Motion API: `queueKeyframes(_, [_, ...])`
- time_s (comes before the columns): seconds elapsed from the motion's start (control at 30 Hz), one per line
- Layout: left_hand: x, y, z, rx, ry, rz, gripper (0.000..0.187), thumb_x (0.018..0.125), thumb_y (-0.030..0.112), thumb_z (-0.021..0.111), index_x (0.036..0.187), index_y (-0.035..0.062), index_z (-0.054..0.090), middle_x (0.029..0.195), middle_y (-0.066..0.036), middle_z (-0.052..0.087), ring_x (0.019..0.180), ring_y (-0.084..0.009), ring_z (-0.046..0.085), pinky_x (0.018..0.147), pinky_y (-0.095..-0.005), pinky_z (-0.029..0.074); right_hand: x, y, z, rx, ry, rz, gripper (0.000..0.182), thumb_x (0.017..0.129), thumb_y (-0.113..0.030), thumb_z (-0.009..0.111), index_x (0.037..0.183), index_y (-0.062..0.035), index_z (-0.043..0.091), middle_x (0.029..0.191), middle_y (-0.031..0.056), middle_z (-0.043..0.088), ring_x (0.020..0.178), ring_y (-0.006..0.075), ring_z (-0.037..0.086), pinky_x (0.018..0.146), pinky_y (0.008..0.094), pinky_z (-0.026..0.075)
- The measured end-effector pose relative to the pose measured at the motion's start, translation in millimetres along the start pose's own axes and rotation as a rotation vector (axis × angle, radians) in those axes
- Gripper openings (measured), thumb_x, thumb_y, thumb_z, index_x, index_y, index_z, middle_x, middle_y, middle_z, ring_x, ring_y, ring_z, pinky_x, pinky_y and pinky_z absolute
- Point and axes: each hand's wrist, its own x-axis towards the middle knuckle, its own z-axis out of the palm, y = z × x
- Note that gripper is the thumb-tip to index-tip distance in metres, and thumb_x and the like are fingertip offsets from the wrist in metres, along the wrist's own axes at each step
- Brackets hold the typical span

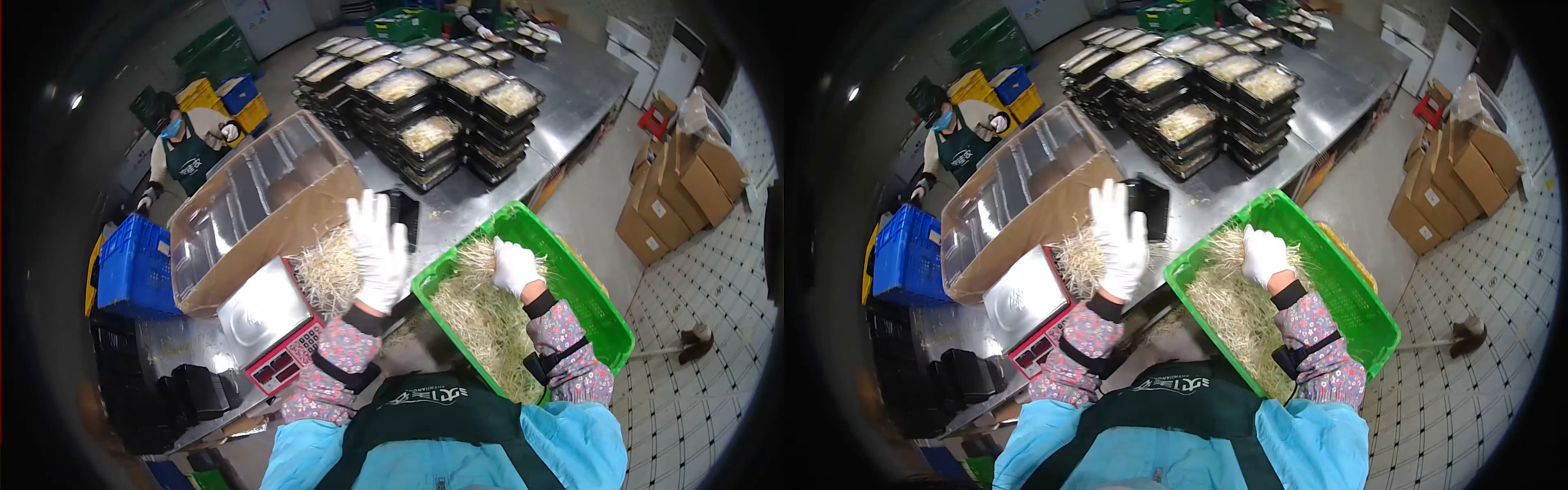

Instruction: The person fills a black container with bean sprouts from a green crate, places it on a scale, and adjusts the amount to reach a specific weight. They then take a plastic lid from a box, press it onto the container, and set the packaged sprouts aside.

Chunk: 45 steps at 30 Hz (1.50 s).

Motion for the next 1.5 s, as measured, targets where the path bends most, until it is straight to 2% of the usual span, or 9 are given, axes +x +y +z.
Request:
queueKeyframes(0.1, [-2, 23, 0, 0.122, -0.237, 0.048, 0.059, 0.092, 0.026, 0.058, 0.147, 0.0093, 0.044, 0.157, -0.020, 0.031, 0.145, -0.0459, 0.021, 0.115, -0.0523, 0.021, 30, -67, -28, -0.039, 0.093, -0.217, 0.024, 0.071, -0.009, 0.064, 0.093, -0.0031, 0.057, 0.086, 0.0172, 0.065, 0.081, 0.0336, 0.065, 0.067, 0.0446, 0.053])
queueKeyframes(0.2, [-26, -14, -13, -0.009, -0.417, -0.116, 0.055, 0.095, 0.027, 0.055, 0.146, 0.0068, 0.045, 0.155, -0.022, 0.034, 0.141, -0.0473, 0.028, 0.114, -0.0532, 0.026, 56, -147, -34, 0.027, 0.224, -0.414, 0.024, 0.074, -0.014, 0.064, 0.094, -0.0033, 0.058, 0.083, 0.0162, 0.063, 0.079, 0.0331, 0.065, 0.066, 0.0445, 0.052])
queueKeyframes(0.43, [-94, -151, -119, -0.720, 0.098, -0.695, 0.047, 0.107, 0.022, 0.043, 0.148, -0.0021, 0.039, 0.150, -0.013, 0.045, 0.140, -0.0204, 0.038, 0.116, -0.0312, 0.027, 95, -344, -23, 0.202, 0.233, -0.830, 0.043, 0.070, -0.014, 0.067, 0.111, -0.0048, 0.060, 0.089, 0.0148, 0.065, 0.084, 0.0330, 0.065, 0.069, 0.0441, 0.052])
queueKeyframes(0.57, [-140, -220, -165, -0.818, 0.208, -0.823, 0.053, 0.106, 0.022, 0.045, 0.151, -0.0022, 0.030, 0.155, -0.015, 0.037, 0.143, -0.0257, 0.033, 0.117, -0.0347, 0.026, 112, -441, 8, 0.135, 0.139, -1.051, 0.048, 0.067, -0.015, 0.068, 0.113, -0.0038, 0.060, 0.092, 0.0137, 0.064, 0.086, 0.0327, 0.064, 0.072, 0.0439, 0.052])
queueKeyframes(0.7, [-159, -266, -211, 0.119, 0.047, -0.572, 0.068, 0.097, 0.023, 0.055, 0.152, -0.0038, 0.024, 0.156, -0.025, 0.029, 0.144, -0.0421, 0.028, 0.119, -0.0436, 0.023, 108, -496, 65, 0.090, 0.085, -1.087, 0.037, 0.071, -0.015, 0.068, 0.105, -0.0046, 0.061, 0.089, 0.0135, 0.064, 0.087, 0.0334, 0.064, 0.070, 0.0441, 0.053])
queueKeyframes(0.83, [-144, -274, -233, 0.235, -0.351, -0.410, 0.063, 0.097, 0.031, 0.052, 0.149, -0.0001, 0.034, 0.152, -0.022, 0.038, 0.140, -0.0393, 0.036, 0.116, -0.0438, 0.029, 105, -521, 84, 0.253, 0.020, -1.087, 0.056, 0.072, -0.035, 0.073, 0.116, -0.0031, 0.061, 0.107, 0.0204, 0.063, 0.097, 0.0365, 0.062, 0.084, 0.0455, 0.051])
queueKeyframes(1.13, [-139, -276, -217, 0.468, -0.367, -0.394, 0.053, 0.099, 0.028, 0.047, 0.147, 0.0070, 0.042, 0.146, -0.019, 0.046, 0.133, -0.0382, 0.044, 0.110, -0.0447, 0.034, 140, -452, 6, -0.014, -0.178, -1.043, 0.096, 0.063, -0.044, 0.083, 0.144, -0.0096, 0.045, 0.148, 0.0203, 0.039, 0.134, 0.0408, 0.040, 0.108, 0.0487, 0.038])
queueKeyframes(1.3, [-135, -268, -206, 0.496, -0.293, -0.399, 0.048, 0.097, 0.023, 0.050, 0.142, 0.0071, 0.049, 0.143, -0.016, 0.050, 0.130, -0.0379, 0.046, 0.109, -0.0458, 0.035, 151, -426, 35, 0.037, -0.070, -0.977, 0.032, 0.078, -0.029, 0.072, 0.101, -0.0073, 0.066, 0.092, 0.0151, 0.070, 0.087, 0.0342, 0.068, 0.074, 0.0456, 0.055])
queueKeyframes(1.5, [-142, -275, -200, 0.568, -0.322, -0.391, 0.042, 0.096, 0.021, 0.052, 0.135, 0.0055, 0.054, 0.143, -0.015, 0.051, 0.131, -0.0379, 0.045, 0.110, -0.0461, 0.034, 167, -415, 44, 0.321, -0.055, -0.984, 0.016, 0.081, -0.024, 0.068, 0.078, -0.0083, 0.069, 0.079, 0.0166, 0.068, 0.078, 0.0367, 0.067, 0.073, 0.0463, 0.053])
